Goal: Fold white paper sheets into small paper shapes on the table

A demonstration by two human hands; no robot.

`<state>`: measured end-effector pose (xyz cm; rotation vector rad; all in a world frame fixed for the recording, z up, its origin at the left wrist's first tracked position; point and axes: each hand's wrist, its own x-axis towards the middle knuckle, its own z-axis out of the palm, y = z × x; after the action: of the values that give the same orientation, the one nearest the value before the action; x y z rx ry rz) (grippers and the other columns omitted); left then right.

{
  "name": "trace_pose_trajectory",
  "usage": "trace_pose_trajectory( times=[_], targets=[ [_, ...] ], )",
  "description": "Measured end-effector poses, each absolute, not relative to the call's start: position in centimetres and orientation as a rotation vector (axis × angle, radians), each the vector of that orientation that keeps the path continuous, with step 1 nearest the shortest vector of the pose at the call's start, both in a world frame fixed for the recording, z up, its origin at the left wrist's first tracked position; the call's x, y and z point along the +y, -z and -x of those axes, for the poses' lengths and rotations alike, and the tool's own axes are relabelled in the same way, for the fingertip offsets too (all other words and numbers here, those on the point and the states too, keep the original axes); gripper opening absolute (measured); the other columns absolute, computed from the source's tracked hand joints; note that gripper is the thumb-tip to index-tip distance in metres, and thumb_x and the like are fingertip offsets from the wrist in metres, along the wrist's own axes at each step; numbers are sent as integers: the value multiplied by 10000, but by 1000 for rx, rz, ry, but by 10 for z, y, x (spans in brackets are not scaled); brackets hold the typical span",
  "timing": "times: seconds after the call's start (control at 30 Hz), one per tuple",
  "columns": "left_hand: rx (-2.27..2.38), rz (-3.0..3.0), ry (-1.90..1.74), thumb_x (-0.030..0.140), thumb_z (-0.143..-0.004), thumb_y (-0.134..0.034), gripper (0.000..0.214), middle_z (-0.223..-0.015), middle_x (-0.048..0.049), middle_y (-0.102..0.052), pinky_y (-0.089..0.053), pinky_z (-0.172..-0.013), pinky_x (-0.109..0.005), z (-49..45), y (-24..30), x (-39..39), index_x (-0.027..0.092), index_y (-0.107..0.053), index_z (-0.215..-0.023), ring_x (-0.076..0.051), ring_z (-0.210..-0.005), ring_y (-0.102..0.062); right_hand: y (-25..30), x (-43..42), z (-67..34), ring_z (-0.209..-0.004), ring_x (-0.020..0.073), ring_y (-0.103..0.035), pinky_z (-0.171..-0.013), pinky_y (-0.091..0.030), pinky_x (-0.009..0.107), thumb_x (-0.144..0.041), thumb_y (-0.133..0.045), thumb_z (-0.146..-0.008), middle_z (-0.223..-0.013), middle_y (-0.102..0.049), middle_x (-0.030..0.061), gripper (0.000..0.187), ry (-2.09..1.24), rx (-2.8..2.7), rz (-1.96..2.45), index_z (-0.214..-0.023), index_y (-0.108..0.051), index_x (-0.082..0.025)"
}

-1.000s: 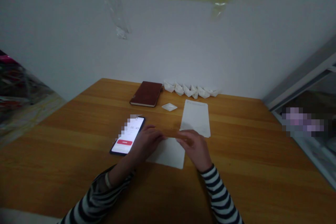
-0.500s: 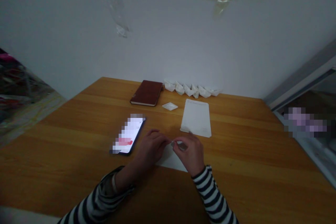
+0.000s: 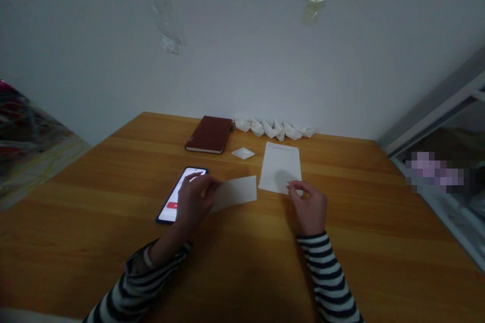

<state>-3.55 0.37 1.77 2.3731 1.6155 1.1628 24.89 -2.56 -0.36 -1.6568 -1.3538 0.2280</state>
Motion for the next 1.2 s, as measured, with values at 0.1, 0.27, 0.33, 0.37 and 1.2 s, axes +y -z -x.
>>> trace_pose_trajectory(
  times=[0.1, 0.27, 0.33, 0.37, 1.2],
  targets=[
    [1492, -2436, -1068, 58, -817, -548, 183, -745, 20, -696, -398, -970, -410, 28, -16, -2, 224, -622, -792, -167, -742, -646, -5, -29, -227, -1000, 249, -684, -916, -521, 421, -296, -610, -859, -1052, -748, 95, 188, -195, -1563, 1394, -967, -736, -207],
    [1310, -2534, -940, 37, -821, -517, 209, -733, -2, -680, -389, -981, -421, 9, -9, -18, 212, -628, -802, -172, -744, -634, -11, -41, -179, -955, 212, -689, -977, -486, 441, -195, -618, -874, -985, -761, 41, 147, -211, -1871, 1211, -953, -724, -259],
    [1291, -2550, -926, 34, -818, -511, 208, -723, -7, -668, -388, -988, -419, 6, -8, -21, 205, -628, -797, -168, -730, -626, -11, -43, -170, -875, 200, -701, -992, -471, 453, -169, -631, -855, -912, -765, 23, 131, -207, -1887, 1224, -909, -717, -253],
    [1289, -2554, -925, 35, -818, -509, 207, -718, -6, -663, -385, -992, -419, 5, -9, -23, 203, -627, -792, -165, -725, -623, -10, -44, -168, -842, 195, -703, -1000, -463, 458, -164, -642, -841, -879, -763, 15, 120, -206, -1881, 1239, -883, -712, -251],
    [647, -2821, -816, 191, -945, -516, 149, -983, -68, -710, -468, -912, -336, -5, -12, -30, 182, -654, -1003, -182, -946, -636, -2, -46, -156, -696, 210, -670, -678, -557, 326, -476, -598, -871, -741, -725, 35, 338, -1005, -1194, 1307, -834, -715, -162]
  ],
)
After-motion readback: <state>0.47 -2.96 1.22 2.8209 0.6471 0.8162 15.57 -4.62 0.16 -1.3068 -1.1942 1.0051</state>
